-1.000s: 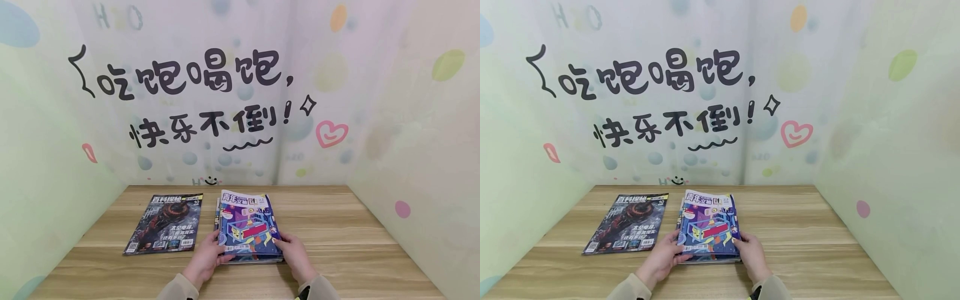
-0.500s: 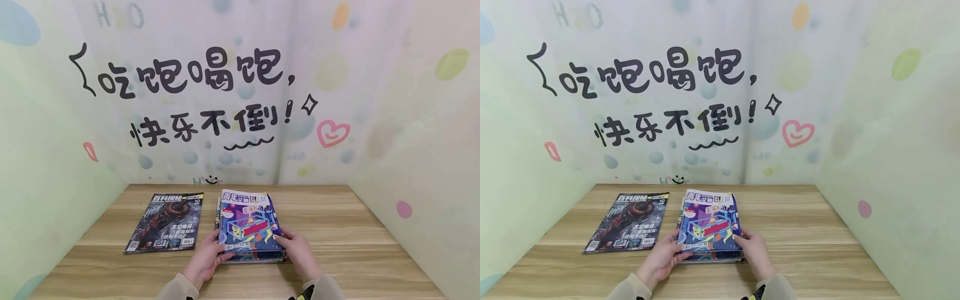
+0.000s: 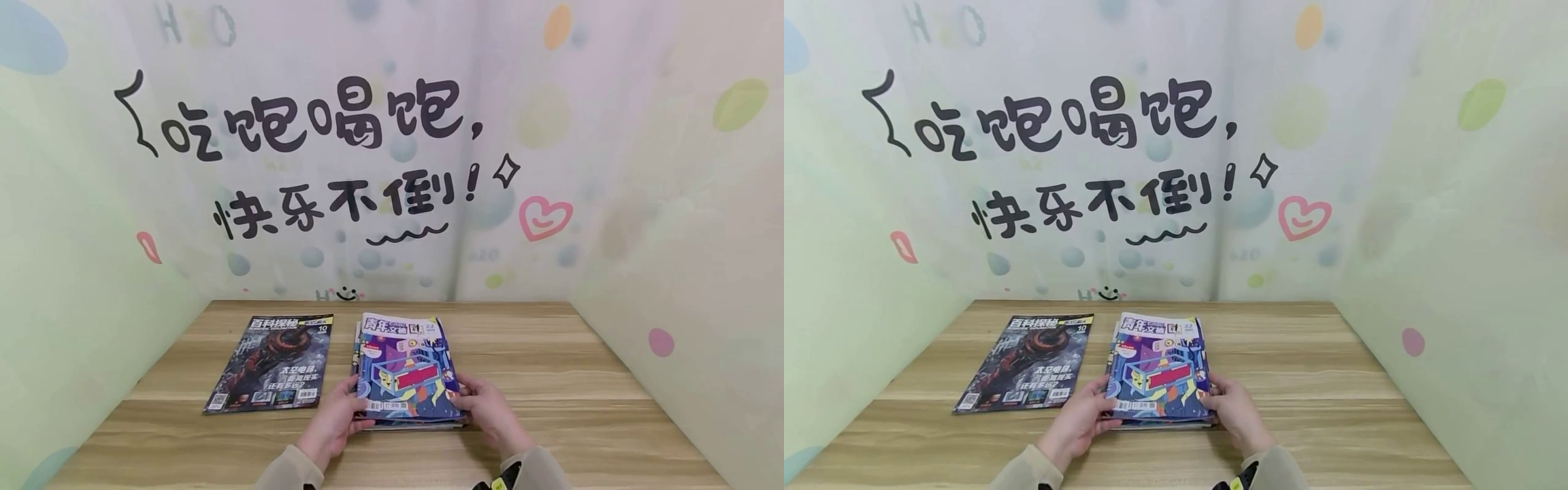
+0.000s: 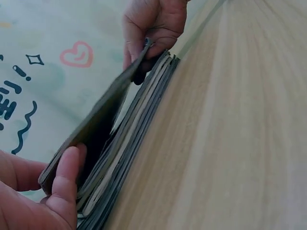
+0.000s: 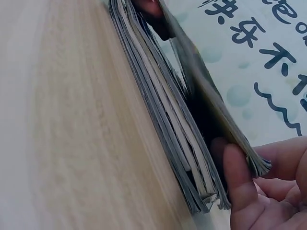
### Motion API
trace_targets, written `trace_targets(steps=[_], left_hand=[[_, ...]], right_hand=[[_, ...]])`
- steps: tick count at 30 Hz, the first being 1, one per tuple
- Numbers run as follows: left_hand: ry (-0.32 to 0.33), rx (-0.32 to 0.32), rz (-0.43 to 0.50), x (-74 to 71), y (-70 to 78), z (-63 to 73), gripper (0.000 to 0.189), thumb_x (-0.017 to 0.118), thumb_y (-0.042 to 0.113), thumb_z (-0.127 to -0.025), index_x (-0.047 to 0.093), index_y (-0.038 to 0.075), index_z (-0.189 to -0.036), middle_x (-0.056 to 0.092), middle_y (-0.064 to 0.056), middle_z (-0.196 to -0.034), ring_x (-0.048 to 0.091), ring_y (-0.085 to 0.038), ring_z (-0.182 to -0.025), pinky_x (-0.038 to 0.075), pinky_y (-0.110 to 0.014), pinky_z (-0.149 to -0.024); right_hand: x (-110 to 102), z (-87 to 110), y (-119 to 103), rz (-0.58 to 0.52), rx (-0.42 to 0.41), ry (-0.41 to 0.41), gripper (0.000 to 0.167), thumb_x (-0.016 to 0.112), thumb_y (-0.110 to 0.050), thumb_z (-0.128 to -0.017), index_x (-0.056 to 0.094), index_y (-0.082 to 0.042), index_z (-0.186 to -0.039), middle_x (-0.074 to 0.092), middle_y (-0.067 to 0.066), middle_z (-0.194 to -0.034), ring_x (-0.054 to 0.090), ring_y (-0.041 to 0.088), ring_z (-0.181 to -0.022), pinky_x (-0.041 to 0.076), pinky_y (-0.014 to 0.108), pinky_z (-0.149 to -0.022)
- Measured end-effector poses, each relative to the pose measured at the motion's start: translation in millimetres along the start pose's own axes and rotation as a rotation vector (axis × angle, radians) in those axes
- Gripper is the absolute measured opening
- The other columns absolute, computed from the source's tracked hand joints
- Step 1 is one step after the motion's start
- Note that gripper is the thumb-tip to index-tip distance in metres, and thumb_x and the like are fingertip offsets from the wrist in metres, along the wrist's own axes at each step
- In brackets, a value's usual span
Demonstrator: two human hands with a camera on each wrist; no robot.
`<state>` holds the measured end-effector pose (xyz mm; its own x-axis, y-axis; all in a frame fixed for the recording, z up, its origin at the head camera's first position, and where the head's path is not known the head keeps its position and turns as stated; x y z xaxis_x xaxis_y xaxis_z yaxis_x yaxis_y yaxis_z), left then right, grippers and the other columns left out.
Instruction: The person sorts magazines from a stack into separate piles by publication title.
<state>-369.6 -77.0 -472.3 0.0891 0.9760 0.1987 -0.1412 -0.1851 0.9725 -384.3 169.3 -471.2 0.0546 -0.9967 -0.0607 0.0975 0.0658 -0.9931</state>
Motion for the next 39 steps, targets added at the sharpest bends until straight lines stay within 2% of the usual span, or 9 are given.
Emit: trace_targets(steps=[4,10,15,20,28,33,39], left_hand=[[-0.031,0.037,-0.007,0.3,4.4,-0.1,0.071,0.053,-0.006,-0.083,0.017,-0.016,-0.143,0.056,-0.03,-0.12,0.065,-0.02,-0.082,0.056,-0.031,-0.071],[-0.037,0.045,-0.074,-1.2,8.4,0.6,0.069,0.05,-0.004,-0.085,0.017,-0.018,-0.143,0.046,-0.035,-0.13,0.063,-0.018,-0.084,0.056,-0.034,-0.073],[-0.054,0.048,-0.128,-0.4,10.8,1.0,0.071,0.048,-0.009,-0.081,0.015,-0.019,-0.143,0.05,-0.033,-0.123,0.063,-0.018,-0.082,0.057,-0.033,-0.069],[-0.055,0.038,-0.157,-1.3,8.9,-0.6,0.073,0.051,-0.012,-0.082,0.015,-0.017,-0.144,0.053,-0.023,-0.109,0.062,-0.017,-0.08,0.056,-0.031,-0.067],[-0.027,0.06,-0.211,-0.8,9.9,-0.8,0.073,0.053,-0.014,-0.08,0.02,-0.015,-0.144,0.054,-0.017,-0.101,0.058,-0.017,-0.076,0.052,-0.027,-0.06],[-0.043,0.086,-0.187,7.3,13.7,-0.2,0.072,0.051,-0.016,-0.08,0.019,-0.015,-0.145,0.056,-0.021,-0.103,0.061,-0.019,-0.079,0.057,-0.033,-0.064],[-0.041,0.108,-0.195,26.1,19.5,-2.7,0.071,0.052,-0.016,-0.08,0.024,-0.012,-0.145,0.055,-0.02,-0.102,0.061,-0.022,-0.081,0.058,-0.037,-0.066]], right_hand=[[2,0.3,0,-0.024,0.004,-0.059,0.06,0.056,0.01,-0.083,0.037,0.014,-0.139,0.058,0.014,-0.099,0.061,0.019,-0.078,0.056,0.033,-0.067],[3,-0.3,1,-0.034,0.006,-0.111,0.064,0.056,0.01,-0.083,0.032,0.013,-0.142,0.055,0.012,-0.097,0.059,0.018,-0.078,0.055,0.033,-0.066],[2,0.1,1,-0.018,-0.001,-0.105,0.065,0.058,0.01,-0.082,0.034,0.013,-0.142,0.056,0.012,-0.095,0.059,0.018,-0.077,0.055,0.033,-0.067],[1,1.0,-1,-0.002,-0.01,-0.094,0.064,0.058,0.011,-0.081,0.034,0.013,-0.141,0.058,0.013,-0.096,0.06,0.019,-0.078,0.055,0.034,-0.067],[-6,1.6,0,0.017,0.004,-0.008,0.064,0.059,0.012,-0.078,0.042,0.008,-0.14,0.057,0.015,-0.099,0.058,0.023,-0.079,0.053,0.035,-0.066],[-13,1.7,-2,0.02,0.014,0.012,0.064,0.059,0.012,-0.078,0.044,0.005,-0.14,0.056,0.015,-0.099,0.058,0.023,-0.078,0.053,0.034,-0.064],[-28,0.3,-8,0.004,-0.034,-0.057,0.067,0.057,0.01,-0.08,0.035,0.01,-0.143,0.058,0.013,-0.097,0.061,0.019,-0.076,0.054,0.031,-0.064]])
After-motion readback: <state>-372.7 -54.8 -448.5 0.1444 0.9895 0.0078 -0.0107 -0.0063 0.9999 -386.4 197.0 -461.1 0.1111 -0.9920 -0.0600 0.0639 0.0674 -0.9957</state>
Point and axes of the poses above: each hand's wrist, its own z-axis away from the middle knuckle, its own x-axis out of the palm, y = z × x, the point moved 10 cm from there along -z, towards the middle knuckle
